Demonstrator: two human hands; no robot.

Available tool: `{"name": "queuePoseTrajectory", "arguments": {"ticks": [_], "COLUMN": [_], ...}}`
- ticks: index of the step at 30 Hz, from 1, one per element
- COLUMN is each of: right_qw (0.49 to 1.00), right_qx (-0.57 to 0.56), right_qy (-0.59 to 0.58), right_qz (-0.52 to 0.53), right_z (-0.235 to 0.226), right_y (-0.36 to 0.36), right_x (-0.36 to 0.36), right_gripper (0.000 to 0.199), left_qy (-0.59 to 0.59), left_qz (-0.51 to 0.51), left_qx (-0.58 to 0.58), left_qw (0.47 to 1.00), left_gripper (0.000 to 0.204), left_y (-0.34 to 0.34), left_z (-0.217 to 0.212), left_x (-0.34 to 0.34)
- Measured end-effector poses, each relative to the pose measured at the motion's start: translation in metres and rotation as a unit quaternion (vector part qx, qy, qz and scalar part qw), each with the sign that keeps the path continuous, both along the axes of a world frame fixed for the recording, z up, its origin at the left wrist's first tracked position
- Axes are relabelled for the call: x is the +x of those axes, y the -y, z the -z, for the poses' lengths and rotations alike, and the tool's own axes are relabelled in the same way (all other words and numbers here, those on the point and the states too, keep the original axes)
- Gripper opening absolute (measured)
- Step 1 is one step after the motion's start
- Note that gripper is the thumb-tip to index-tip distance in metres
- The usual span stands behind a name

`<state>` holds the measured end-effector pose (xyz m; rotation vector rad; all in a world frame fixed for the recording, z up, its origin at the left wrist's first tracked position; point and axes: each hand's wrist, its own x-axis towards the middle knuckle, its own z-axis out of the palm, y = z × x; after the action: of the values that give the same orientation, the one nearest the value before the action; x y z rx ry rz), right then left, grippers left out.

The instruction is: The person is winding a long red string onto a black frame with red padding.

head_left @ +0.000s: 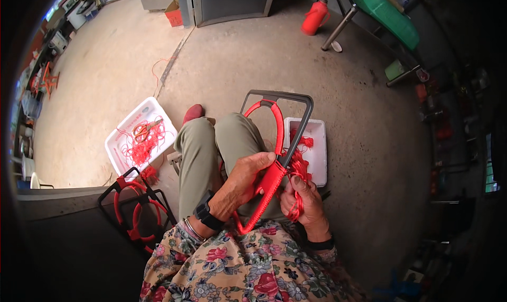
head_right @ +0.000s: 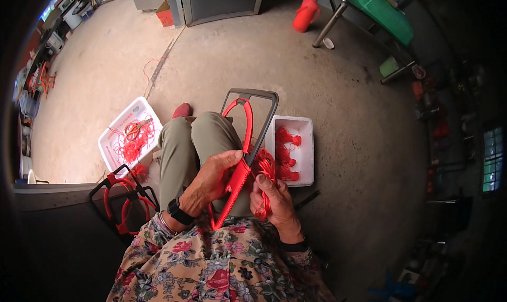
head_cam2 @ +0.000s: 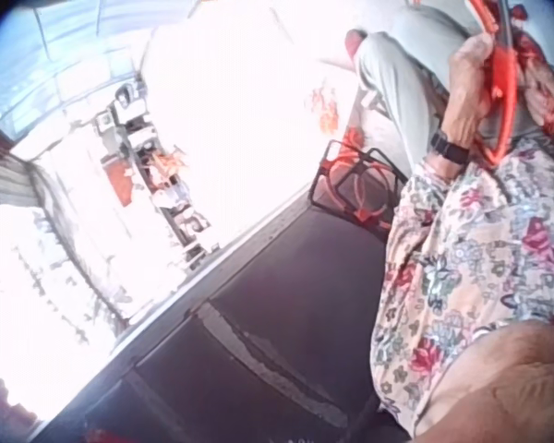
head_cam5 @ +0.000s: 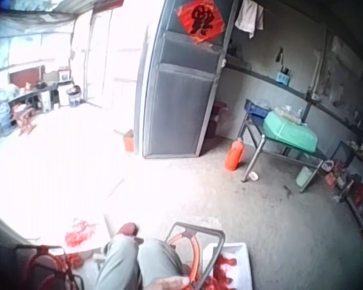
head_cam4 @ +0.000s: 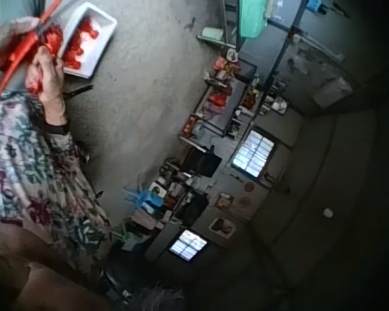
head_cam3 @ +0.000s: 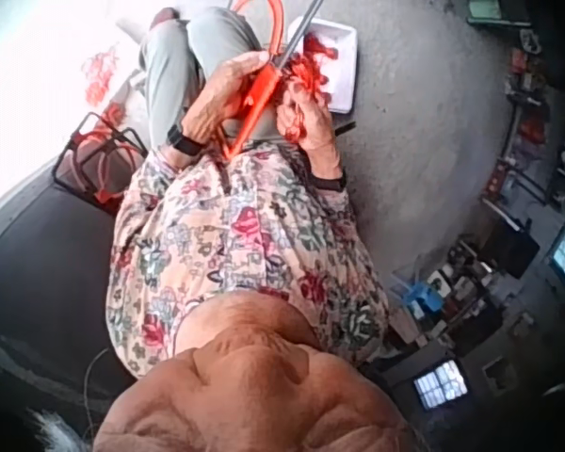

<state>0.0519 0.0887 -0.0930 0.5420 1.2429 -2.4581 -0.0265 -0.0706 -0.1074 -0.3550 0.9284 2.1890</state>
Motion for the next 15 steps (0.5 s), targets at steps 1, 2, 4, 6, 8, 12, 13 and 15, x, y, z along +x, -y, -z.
{"name": "queuePoseTrajectory", "arguments": {"ticks": [1, 2, 4, 6, 8, 12, 13, 15], "right_qw": [0.999, 0.999, 0.999, 0.998, 0.998, 0.998, 0.998, 0.998], "right_qx": [-0.044, -0.040, -0.040, -0.038, -0.044, -0.040, -0.037, -0.032], "right_qy": [-0.005, -0.014, -0.027, -0.042, -0.042, -0.050, -0.047, -0.042], "right_qz": [-0.002, 0.014, 0.019, 0.021, 0.017, 0.018, 0.024, 0.027], "right_z": [0.000, -0.003, -0.009, -0.014, -0.018, -0.022, -0.020, -0.020], "right_y": [-0.002, 0.000, 0.001, 0.002, 0.003, 0.004, 0.003, 0.003], "right_x": [0.003, 0.005, 0.010, 0.012, 0.011, 0.006, 0.005, 0.004], "right_gripper": [0.033, 0.032, 0.032, 0.032, 0.033, 0.034, 0.035, 0.035], "left_qy": [0.004, 0.008, 0.020, 0.030, 0.046, 0.053, 0.056, 0.059], "left_qz": [0.023, 0.045, 0.043, 0.039, 0.005, -0.005, -0.002, -0.003], "left_qx": [0.028, 0.056, 0.060, 0.066, 0.106, 0.137, 0.147, 0.160], "left_qw": [0.999, 0.997, 0.997, 0.997, 0.993, 0.989, 0.988, 0.985], "left_gripper": [0.023, 0.024, 0.024, 0.024, 0.021, 0.019, 0.017, 0.016], "left_y": [0.002, 0.003, 0.001, 0.000, 0.002, 0.005, 0.006, 0.005], "left_z": [0.003, 0.006, 0.010, 0.012, 0.010, 0.014, 0.011, 0.013], "left_x": [-0.002, -0.003, -0.002, -0.002, -0.001, -0.002, -0.002, -0.003]}}
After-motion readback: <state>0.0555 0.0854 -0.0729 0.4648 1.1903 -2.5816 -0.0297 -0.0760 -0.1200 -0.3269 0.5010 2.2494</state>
